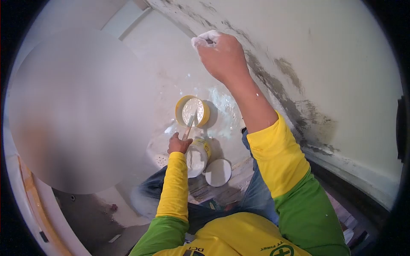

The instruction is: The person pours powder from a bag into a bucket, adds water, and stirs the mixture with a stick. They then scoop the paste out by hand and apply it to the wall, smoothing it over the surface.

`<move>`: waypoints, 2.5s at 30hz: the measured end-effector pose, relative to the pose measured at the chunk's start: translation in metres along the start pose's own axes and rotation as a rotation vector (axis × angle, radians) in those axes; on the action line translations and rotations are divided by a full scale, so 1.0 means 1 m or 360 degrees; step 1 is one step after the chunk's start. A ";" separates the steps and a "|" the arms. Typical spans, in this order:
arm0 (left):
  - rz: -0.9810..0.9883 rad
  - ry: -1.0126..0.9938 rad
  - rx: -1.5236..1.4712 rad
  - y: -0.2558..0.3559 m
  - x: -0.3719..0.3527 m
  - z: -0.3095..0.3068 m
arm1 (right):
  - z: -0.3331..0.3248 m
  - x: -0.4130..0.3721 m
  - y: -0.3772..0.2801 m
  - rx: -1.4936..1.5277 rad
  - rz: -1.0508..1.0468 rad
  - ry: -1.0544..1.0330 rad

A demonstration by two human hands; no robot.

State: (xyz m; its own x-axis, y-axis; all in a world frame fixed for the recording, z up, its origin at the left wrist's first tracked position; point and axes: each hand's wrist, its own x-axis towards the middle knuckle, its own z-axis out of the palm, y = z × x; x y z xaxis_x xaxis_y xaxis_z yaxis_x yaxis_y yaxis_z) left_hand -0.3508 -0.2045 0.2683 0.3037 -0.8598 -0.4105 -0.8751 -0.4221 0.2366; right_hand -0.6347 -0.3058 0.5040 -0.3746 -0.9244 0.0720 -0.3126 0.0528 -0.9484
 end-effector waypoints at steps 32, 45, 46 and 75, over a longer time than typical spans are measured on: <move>0.0075 -0.0475 0.0354 -0.008 0.000 -0.085 | -0.002 0.001 -0.013 0.0582 0.0228 -0.0078; 0.0331 0.0896 -0.2169 0.032 0.068 -0.075 | 0.013 0.021 0.027 0.0168 -0.0385 0.0189; 0.0409 0.0911 -0.2402 0.024 0.104 -0.051 | 0.015 0.025 0.035 -0.0145 -0.0696 0.0260; 0.0383 0.0167 -0.1859 0.028 0.035 -0.040 | -0.005 0.002 -0.020 0.0684 0.0203 -0.0248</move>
State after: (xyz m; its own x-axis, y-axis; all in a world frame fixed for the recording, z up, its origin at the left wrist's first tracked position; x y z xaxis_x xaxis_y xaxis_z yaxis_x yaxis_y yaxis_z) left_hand -0.3500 -0.2577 0.2958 0.2560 -0.9488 -0.1849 -0.0593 -0.2063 0.9767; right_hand -0.6331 -0.3070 0.5243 -0.2406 -0.9681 -0.0697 0.1293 0.0392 -0.9908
